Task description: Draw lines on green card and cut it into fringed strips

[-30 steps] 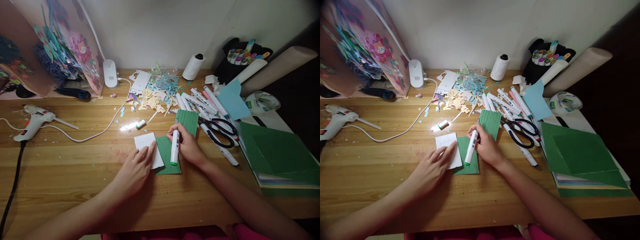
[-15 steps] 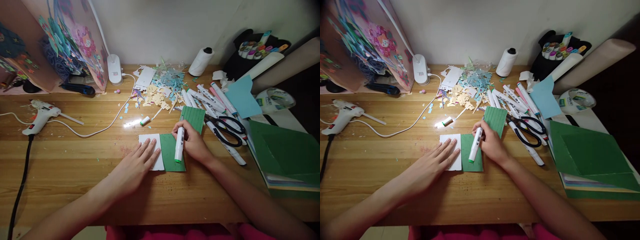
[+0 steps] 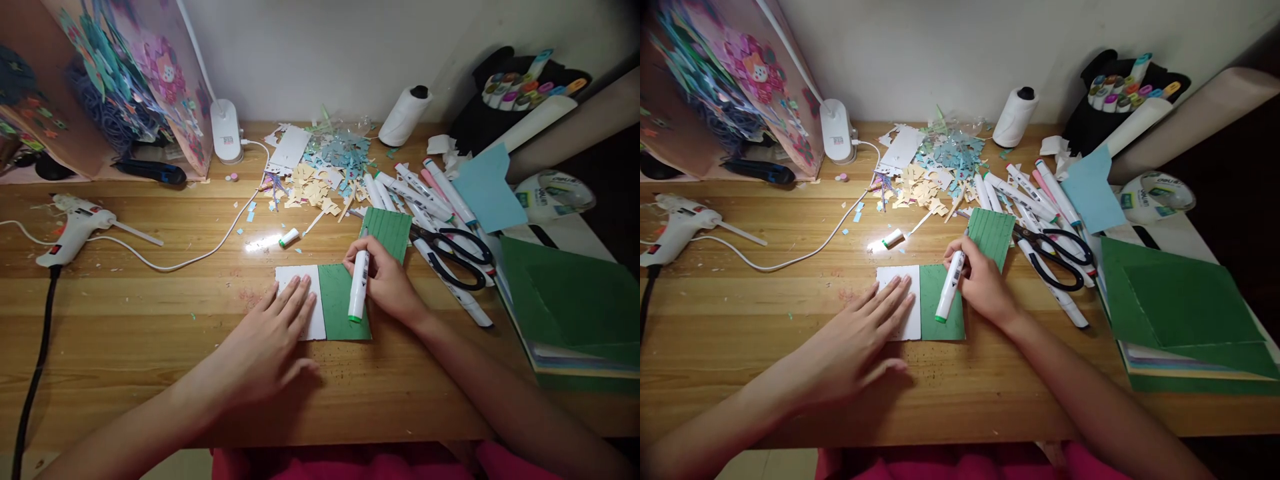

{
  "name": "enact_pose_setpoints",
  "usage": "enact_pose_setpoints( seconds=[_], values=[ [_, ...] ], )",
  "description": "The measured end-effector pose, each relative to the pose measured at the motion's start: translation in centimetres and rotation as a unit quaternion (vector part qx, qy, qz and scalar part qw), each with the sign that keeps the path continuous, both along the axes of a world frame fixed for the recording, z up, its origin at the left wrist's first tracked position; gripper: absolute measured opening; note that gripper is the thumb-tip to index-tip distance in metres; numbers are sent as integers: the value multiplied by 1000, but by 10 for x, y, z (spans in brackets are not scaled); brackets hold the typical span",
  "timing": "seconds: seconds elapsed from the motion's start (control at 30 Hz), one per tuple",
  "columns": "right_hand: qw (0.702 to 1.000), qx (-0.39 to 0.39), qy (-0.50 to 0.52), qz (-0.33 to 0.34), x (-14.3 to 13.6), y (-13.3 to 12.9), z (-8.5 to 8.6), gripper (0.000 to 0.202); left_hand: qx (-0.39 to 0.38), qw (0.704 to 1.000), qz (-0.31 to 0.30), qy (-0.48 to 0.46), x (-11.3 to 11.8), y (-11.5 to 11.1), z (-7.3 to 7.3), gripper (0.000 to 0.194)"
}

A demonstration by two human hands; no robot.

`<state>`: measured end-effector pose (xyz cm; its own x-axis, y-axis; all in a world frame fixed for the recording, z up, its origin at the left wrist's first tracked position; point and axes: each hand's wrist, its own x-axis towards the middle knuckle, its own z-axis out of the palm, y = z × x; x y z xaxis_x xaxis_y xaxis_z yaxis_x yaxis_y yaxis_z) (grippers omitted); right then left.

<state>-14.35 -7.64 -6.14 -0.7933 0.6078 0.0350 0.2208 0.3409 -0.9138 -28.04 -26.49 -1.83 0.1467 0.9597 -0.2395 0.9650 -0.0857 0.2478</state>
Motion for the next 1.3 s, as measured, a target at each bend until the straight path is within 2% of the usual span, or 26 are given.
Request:
enact_pose_setpoints(
  seconds=[0.07, 0.2, 0.33, 0.47, 1.3],
  values=[
    [1000, 0, -2, 0, 0, 0, 0, 9, 26, 1000, 16, 5, 3, 3, -2, 74],
    [1000, 0, -2, 1, 0, 0, 0, 10, 85, 993, 76, 15, 8, 10, -16, 70],
    [1000, -1, -3, 2, 0, 0, 1, 9, 70, 992, 100, 8, 9, 11, -26, 73],
    [1000, -7, 2, 1, 0, 0, 1, 11, 51, 994, 92, 5, 6, 10, -26, 73],
    [1000, -4, 8, 4, -1, 1, 0, 11, 66, 993, 99, -10, 5, 9, -29, 72]
  ],
)
